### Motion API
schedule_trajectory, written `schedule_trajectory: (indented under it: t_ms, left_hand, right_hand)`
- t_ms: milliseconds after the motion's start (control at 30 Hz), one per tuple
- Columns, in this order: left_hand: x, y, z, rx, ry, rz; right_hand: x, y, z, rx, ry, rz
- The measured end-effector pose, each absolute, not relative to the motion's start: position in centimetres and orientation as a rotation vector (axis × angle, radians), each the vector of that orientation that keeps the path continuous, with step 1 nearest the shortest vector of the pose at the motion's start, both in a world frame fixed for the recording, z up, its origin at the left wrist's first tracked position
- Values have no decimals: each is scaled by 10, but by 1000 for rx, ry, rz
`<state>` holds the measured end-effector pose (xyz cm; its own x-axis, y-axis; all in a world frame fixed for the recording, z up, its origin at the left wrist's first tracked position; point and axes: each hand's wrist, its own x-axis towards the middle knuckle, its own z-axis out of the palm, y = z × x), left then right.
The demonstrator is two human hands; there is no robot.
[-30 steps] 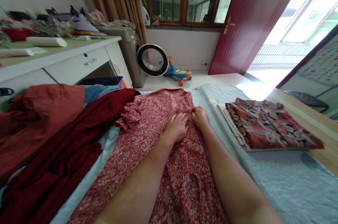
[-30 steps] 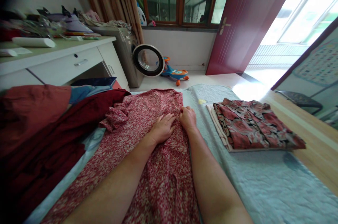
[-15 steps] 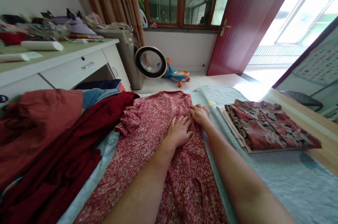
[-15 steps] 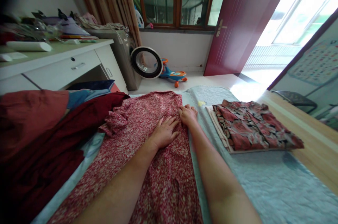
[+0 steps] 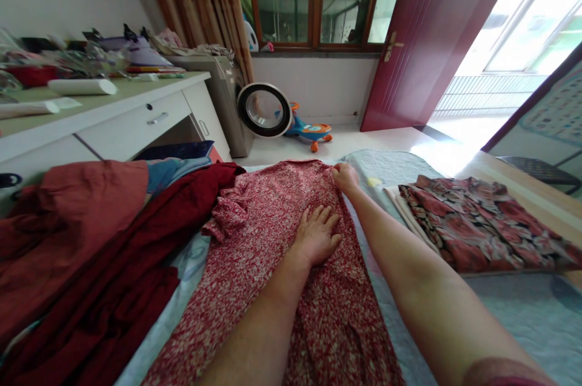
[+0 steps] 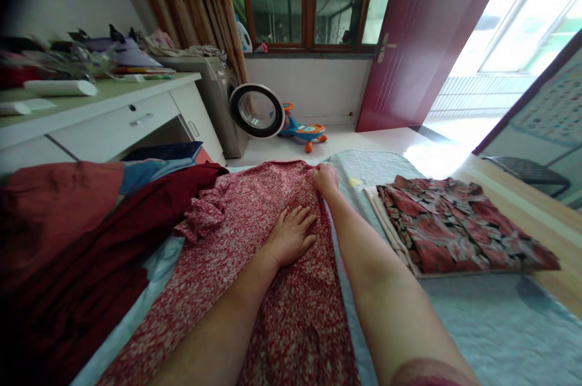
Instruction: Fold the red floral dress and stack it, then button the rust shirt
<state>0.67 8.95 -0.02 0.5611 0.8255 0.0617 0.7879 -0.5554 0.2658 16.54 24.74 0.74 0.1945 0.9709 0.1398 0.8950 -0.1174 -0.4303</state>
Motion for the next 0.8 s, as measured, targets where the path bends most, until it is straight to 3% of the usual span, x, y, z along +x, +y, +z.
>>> schedule_trajectory:
  t_ms: [300, 800]
  left_hand:
    - [6, 88, -5, 2582, 1404, 282]
    - [8, 86, -6, 2496, 1588, 264]
  right_hand:
    - [149, 277, -2, -2039, -1680, 438]
    - [153, 263, -17, -1979, -1643, 225]
